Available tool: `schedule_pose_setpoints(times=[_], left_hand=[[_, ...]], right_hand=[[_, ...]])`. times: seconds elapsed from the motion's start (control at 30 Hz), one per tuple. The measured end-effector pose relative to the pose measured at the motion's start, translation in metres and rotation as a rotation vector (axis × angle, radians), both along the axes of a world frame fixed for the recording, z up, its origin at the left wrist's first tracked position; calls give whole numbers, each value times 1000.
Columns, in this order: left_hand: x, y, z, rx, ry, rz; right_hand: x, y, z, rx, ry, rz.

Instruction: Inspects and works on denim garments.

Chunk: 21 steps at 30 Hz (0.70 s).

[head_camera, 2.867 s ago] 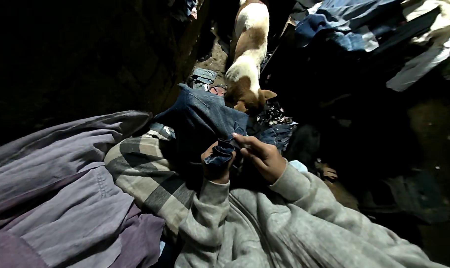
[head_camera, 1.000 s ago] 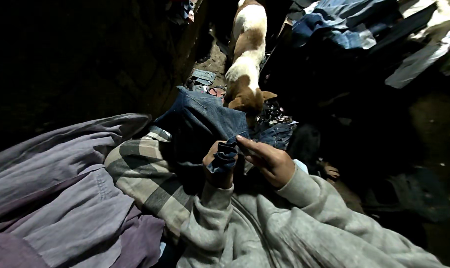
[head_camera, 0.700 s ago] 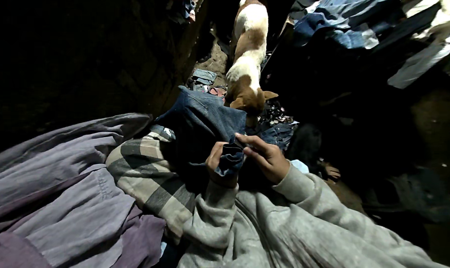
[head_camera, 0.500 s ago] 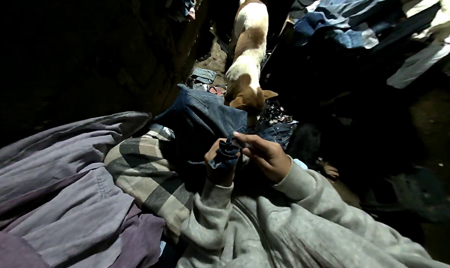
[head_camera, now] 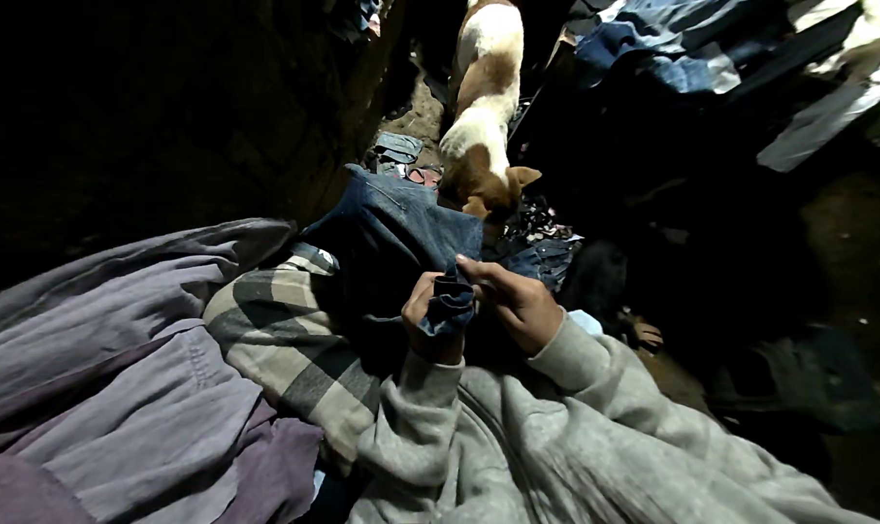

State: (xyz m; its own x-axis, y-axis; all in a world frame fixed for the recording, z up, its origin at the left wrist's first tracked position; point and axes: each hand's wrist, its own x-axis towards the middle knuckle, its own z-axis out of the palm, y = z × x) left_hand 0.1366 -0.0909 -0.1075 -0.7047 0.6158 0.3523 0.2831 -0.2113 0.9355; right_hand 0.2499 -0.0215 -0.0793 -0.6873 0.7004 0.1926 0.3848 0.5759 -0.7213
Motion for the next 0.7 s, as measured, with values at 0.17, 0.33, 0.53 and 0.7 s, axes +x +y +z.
schedule_pose_setpoints(times=[0.17, 0.33, 0.53, 0.7], left_hand=[[3, -3, 5, 35, -266, 11], [4, -3, 9, 2, -362, 27], [4, -3, 9, -24, -305, 11], [-1, -1, 9, -24, -301, -11]], right_hand=[[4, 4, 0, -22, 14, 78], [12, 0, -5, 40, -11, 65], [-3, 1, -7, -57, 95, 29], [-2, 6, -3, -42, 105, 73]])
